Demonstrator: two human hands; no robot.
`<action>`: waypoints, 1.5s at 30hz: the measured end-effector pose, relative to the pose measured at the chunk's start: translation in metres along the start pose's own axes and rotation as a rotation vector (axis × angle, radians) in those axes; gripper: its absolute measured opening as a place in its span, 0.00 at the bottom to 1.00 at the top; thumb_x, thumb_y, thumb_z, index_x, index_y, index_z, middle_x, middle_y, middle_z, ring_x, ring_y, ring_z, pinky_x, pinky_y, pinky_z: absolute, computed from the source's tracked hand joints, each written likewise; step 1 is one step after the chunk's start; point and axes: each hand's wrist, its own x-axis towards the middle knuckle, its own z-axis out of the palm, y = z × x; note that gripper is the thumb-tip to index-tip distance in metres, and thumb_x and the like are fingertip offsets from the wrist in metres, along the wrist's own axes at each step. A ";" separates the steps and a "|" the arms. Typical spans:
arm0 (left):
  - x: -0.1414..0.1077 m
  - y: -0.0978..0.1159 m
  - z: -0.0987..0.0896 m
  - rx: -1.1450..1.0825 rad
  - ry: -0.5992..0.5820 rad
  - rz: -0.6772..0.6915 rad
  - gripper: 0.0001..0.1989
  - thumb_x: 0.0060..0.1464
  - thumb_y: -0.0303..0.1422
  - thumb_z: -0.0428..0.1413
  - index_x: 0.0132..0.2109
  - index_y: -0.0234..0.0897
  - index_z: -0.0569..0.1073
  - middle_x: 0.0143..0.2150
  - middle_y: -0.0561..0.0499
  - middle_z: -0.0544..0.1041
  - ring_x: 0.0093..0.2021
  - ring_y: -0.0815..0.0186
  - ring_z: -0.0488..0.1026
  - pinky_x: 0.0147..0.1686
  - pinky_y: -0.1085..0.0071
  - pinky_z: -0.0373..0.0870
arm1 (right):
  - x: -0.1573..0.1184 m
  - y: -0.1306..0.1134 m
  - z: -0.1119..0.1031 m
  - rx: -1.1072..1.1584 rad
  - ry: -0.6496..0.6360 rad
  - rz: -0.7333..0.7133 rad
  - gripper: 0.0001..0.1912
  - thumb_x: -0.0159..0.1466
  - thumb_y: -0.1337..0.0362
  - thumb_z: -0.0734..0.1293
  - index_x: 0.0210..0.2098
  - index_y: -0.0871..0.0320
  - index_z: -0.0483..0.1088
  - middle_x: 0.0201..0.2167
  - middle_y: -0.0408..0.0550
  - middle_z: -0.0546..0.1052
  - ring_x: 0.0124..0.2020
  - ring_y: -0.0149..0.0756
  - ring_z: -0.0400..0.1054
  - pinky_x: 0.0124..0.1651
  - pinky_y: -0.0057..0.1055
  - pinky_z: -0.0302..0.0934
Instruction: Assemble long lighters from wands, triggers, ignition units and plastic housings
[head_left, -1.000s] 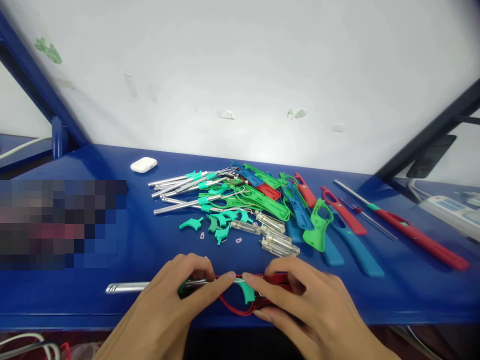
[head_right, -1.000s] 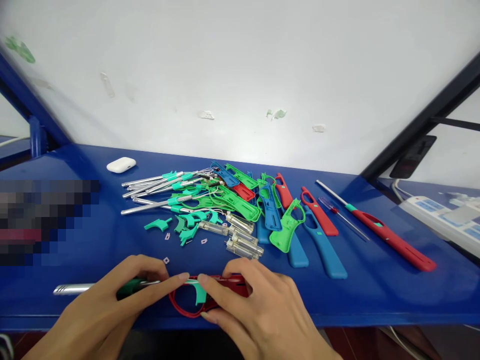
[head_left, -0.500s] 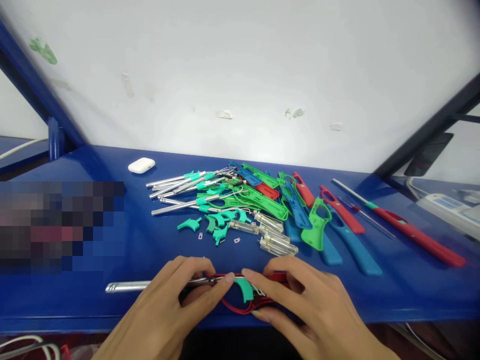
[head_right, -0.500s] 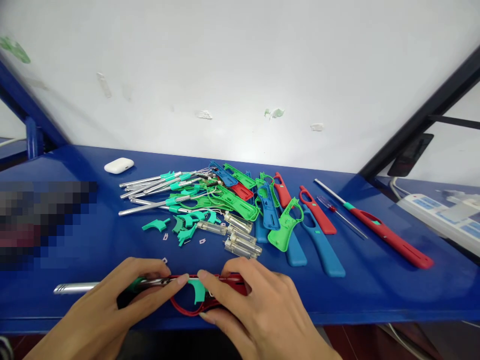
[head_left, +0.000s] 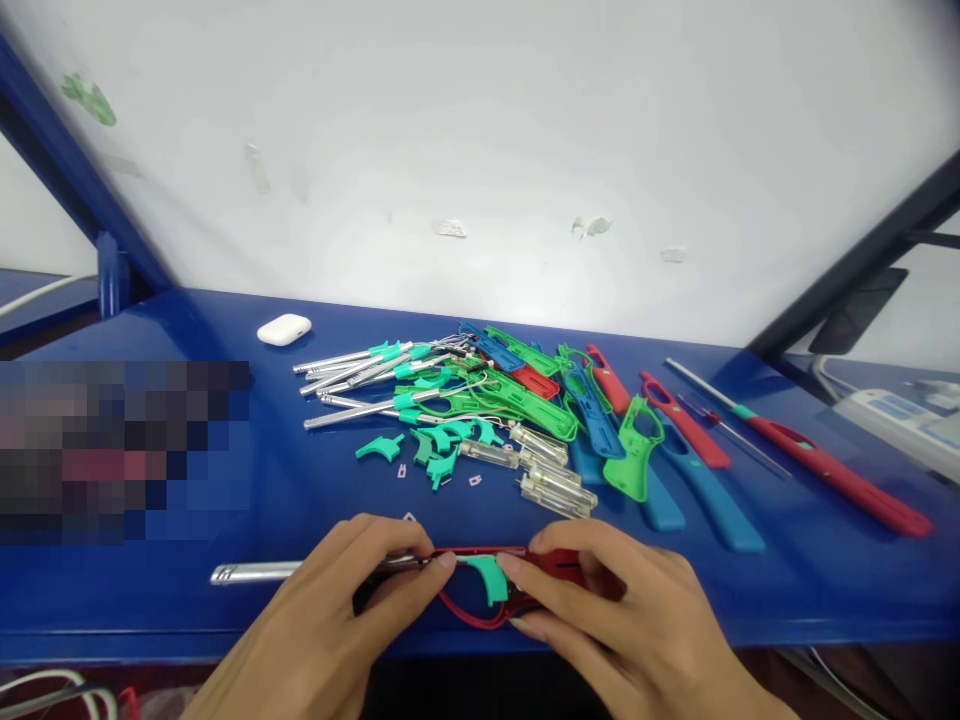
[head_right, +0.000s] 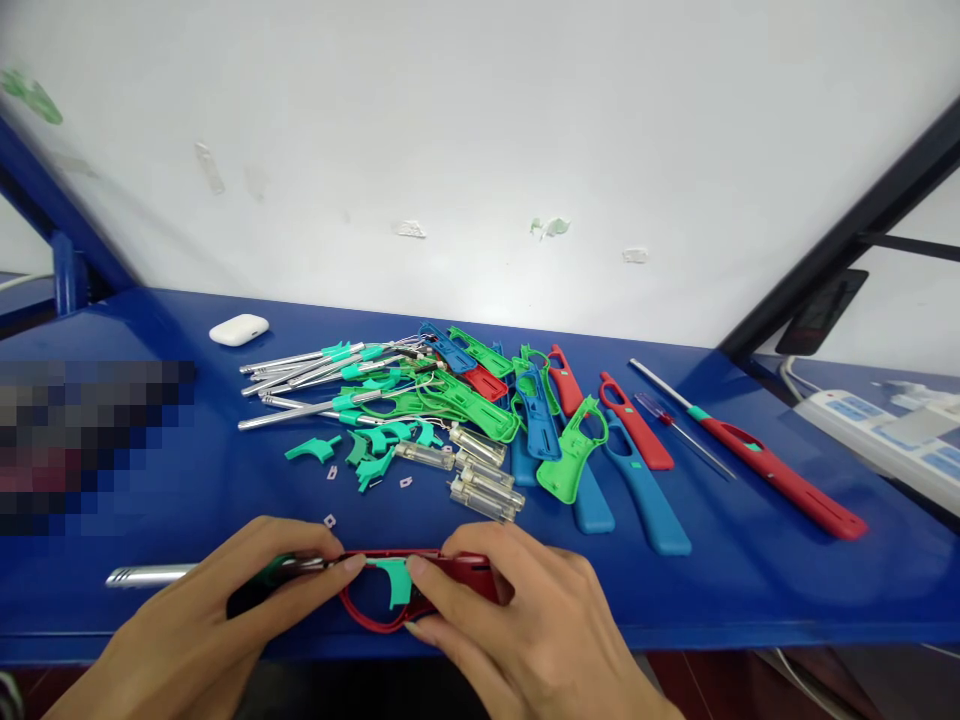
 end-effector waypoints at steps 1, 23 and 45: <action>-0.001 -0.001 0.000 -0.001 -0.005 0.004 0.35 0.60 0.14 0.43 0.66 0.52 0.70 0.57 0.51 0.73 0.52 0.72 0.74 0.53 0.77 0.72 | 0.000 0.000 0.000 0.000 0.018 -0.001 0.14 0.77 0.58 0.63 0.57 0.47 0.77 0.46 0.45 0.81 0.39 0.31 0.79 0.37 0.28 0.73; 0.018 0.002 -0.006 0.128 0.074 0.067 0.32 0.57 0.15 0.47 0.62 0.48 0.73 0.50 0.53 0.81 0.44 0.70 0.78 0.46 0.76 0.76 | 0.020 0.036 -0.022 -0.149 0.079 0.182 0.09 0.75 0.62 0.66 0.49 0.48 0.78 0.46 0.46 0.80 0.44 0.37 0.79 0.44 0.34 0.75; 0.059 -0.018 -0.032 0.130 -0.173 -0.268 0.14 0.64 0.31 0.52 0.42 0.49 0.83 0.42 0.52 0.84 0.41 0.60 0.81 0.34 0.70 0.75 | 0.086 0.056 -0.012 -0.362 -0.186 0.086 0.16 0.78 0.57 0.60 0.42 0.57 0.76 0.37 0.48 0.80 0.27 0.35 0.73 0.24 0.32 0.50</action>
